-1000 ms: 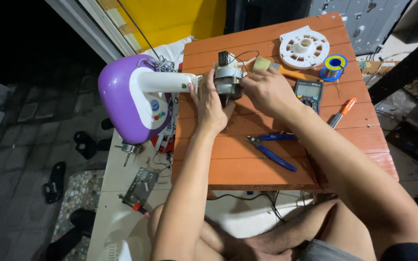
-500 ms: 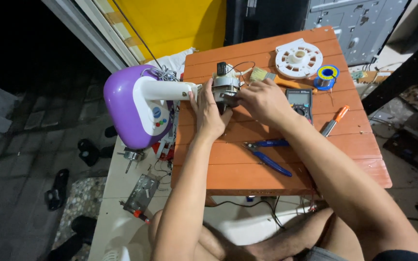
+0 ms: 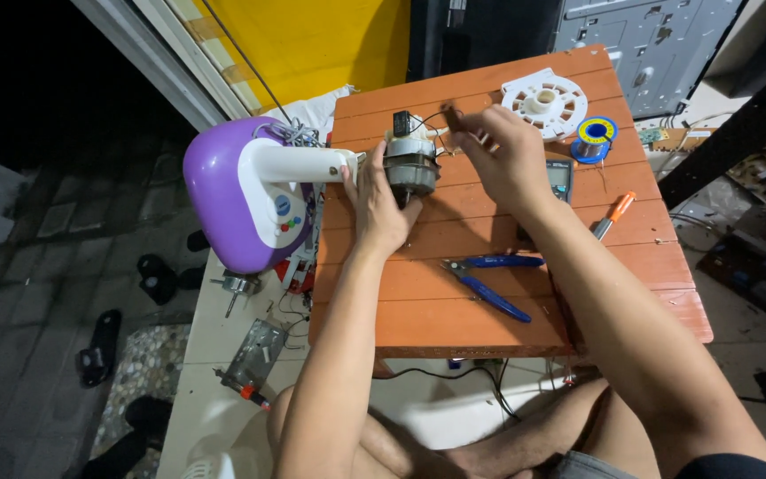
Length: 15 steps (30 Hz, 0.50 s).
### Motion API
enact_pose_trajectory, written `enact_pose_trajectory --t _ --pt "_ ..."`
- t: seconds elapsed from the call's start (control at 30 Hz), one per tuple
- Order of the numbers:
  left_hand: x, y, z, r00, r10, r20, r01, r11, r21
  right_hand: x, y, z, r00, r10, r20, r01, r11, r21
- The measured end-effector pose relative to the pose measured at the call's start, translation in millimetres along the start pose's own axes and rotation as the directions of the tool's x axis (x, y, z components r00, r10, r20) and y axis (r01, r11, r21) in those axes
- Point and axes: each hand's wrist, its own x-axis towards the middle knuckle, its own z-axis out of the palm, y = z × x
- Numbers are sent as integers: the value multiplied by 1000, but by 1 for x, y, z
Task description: The person is repairing an electronic device on a wooden table. They use a multimeter to test connections and manipulate wires and components with their hands.
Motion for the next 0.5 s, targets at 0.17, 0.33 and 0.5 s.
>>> enact_pose_trajectory --t 0.17,0.33,0.5 --pt "0 0 1 1000 1 -20 -1 1000 7 -6 -31 6 979 193 64 -197 978 70" --pt "1 0 3 1000 -6 -16 7 1000 18 -17 -11 17 964 168 205 -146 982 -119" --pt "0 -1 4 1000 -23 7 23 999 22 -22 5 26 949 51 311 31 966 -255"
